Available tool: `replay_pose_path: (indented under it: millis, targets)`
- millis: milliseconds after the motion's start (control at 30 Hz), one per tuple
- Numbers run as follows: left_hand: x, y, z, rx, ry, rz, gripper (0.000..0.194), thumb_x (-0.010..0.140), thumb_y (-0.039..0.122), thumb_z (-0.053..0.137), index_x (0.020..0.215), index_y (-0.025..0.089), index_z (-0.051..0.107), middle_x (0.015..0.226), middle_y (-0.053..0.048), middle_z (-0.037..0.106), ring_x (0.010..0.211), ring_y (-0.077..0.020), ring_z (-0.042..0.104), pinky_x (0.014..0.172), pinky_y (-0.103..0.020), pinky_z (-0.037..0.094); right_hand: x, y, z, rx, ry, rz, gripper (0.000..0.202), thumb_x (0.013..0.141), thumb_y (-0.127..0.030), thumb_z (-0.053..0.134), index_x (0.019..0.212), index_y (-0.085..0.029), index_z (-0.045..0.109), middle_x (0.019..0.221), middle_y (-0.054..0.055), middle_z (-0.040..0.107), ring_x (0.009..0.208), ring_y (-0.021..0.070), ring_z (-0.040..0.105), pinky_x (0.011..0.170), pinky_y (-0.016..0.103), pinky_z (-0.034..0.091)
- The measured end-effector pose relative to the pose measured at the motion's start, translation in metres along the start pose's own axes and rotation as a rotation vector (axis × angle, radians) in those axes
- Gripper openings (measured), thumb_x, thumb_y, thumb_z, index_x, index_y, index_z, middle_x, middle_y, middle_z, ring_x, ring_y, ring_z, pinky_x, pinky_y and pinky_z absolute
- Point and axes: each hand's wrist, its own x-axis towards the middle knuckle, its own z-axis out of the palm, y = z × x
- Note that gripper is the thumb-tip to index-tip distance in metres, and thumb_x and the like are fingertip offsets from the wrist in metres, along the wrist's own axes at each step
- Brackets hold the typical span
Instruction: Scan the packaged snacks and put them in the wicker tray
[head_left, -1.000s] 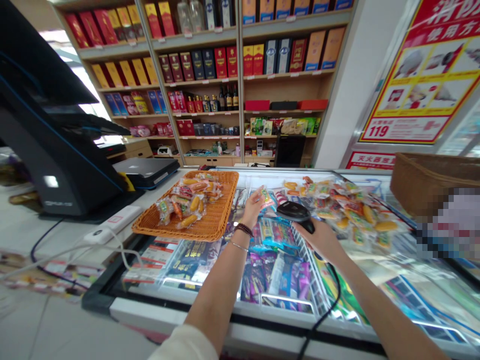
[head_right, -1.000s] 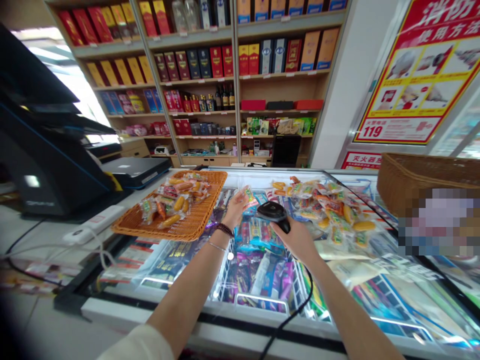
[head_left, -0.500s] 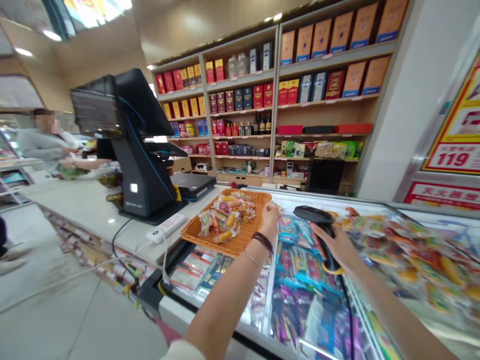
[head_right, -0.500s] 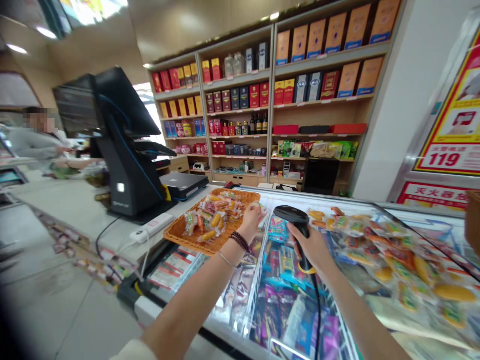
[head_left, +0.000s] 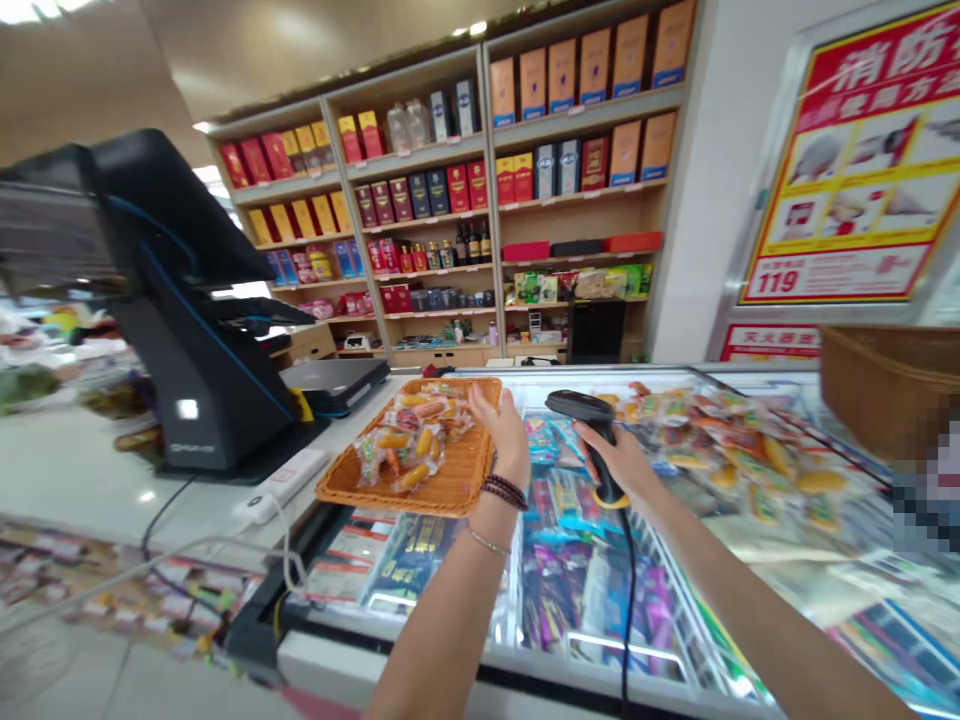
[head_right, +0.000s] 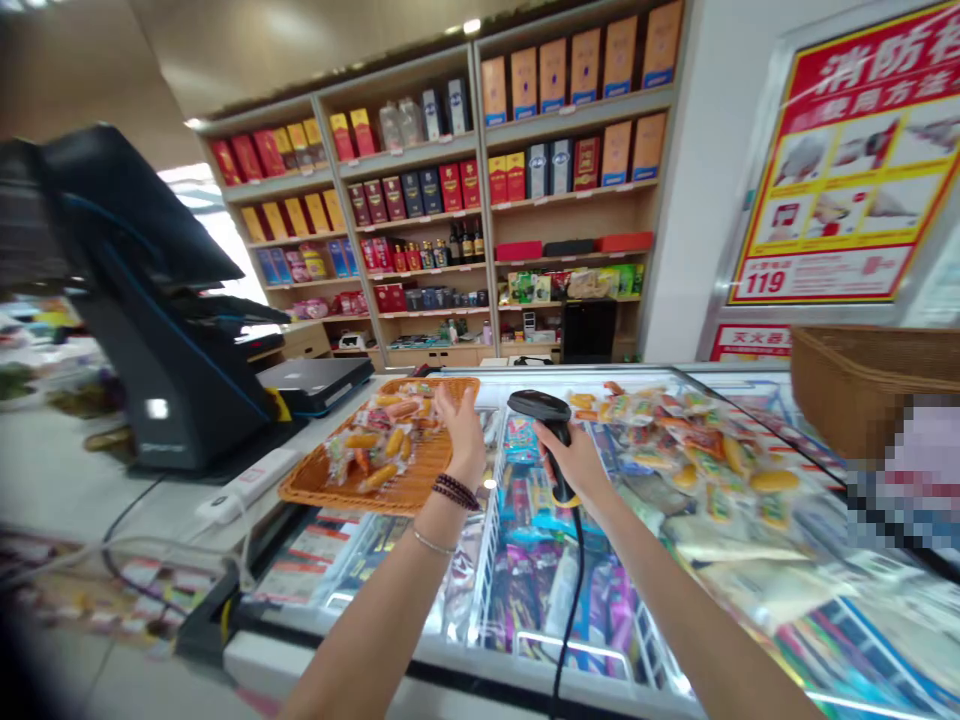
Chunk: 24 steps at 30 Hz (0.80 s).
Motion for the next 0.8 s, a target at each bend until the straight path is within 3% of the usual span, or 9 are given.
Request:
replay_pose_path:
  millis: [133,267,367,500,633,700,800]
  targets:
    - [-0.037,-0.026,0.071,0.024,-0.334,-0.014,0.037,0.087,0.022,0.066,0.124,0.021,0.064,0.142,-0.015,0.055,0.140,-0.0292,0.047,0.122,-0.041,0.029,-0.016,0.000,-0.067,0.037,0.274,-0.019,0.054,0.069,-0.073,0.076,0.072,-0.023,0.056,0.054,-0.002,0.057,0.038,0.0122,0.047,0.036,0.027,0.040]
    - [-0.062,-0.052,0.132,0.124,-0.575,0.054,0.017,0.082,0.016,0.066,0.098,0.020,0.072,0.115,-0.014,0.069,0.127,-0.0324,0.055,0.120,-0.046,0.032,-0.031,0.004,-0.123,0.004,0.525,-0.053,0.054,0.072,-0.075,0.071,0.082,-0.024,0.055,0.056,-0.003,0.054,0.041,0.0144,0.049,0.038,0.029,0.041]
    - [-0.071,-0.060,0.173,0.226,-0.673,0.084,0.007,0.084,0.018,0.066,0.089,0.019,0.071,0.104,-0.015,0.071,0.124,-0.0358,0.056,0.117,-0.050,0.033,-0.035,0.010,-0.143,-0.018,0.657,-0.077,0.051,0.077,-0.075,0.064,0.083,-0.026,0.050,0.060,-0.001,0.055,0.043,0.0165,0.051,0.041,0.032,0.044]
    - [-0.076,-0.064,0.217,0.332,-0.715,0.054,0.017,0.080,0.022,0.072,0.097,0.017,0.070,0.117,-0.020,0.069,0.132,-0.0397,0.052,0.118,-0.051,0.029,-0.034,0.015,-0.141,0.010,0.713,0.003,0.049,0.079,-0.074,0.060,0.079,-0.028,0.047,0.058,0.001,0.055,0.045,0.0191,0.053,0.044,0.034,0.046]
    - [-0.081,-0.076,0.229,0.348,-0.798,-0.020,0.028,0.075,0.019,0.074,0.102,0.019,0.069,0.128,-0.019,0.064,0.140,-0.0404,0.046,0.122,-0.053,0.020,-0.034,0.017,-0.129,-0.039,0.622,0.034,0.048,0.079,-0.074,0.061,0.077,-0.027,0.050,0.055,0.001,0.056,0.044,0.0199,0.053,0.044,0.035,0.046]
    - [-0.082,-0.085,0.220,0.335,-0.814,-0.020,0.030,0.075,0.018,0.072,0.105,0.021,0.069,0.130,-0.017,0.063,0.142,-0.0382,0.043,0.124,-0.052,0.018,-0.034,0.019,-0.124,-0.060,0.583,0.033,0.047,0.080,-0.072,0.063,0.075,-0.027,0.051,0.053,0.001,0.056,0.043,0.0191,0.052,0.044,0.034,0.045]
    - [-0.081,-0.099,0.192,0.259,-0.824,-0.041,0.035,0.076,0.021,0.073,0.111,0.020,0.067,0.128,-0.017,0.063,0.137,-0.0358,0.048,0.120,-0.050,0.028,-0.035,0.024,-0.118,-0.063,0.531,0.045,0.047,0.081,-0.071,0.064,0.072,-0.027,0.052,0.049,0.001,0.055,0.041,0.0181,0.051,0.042,0.033,0.044]
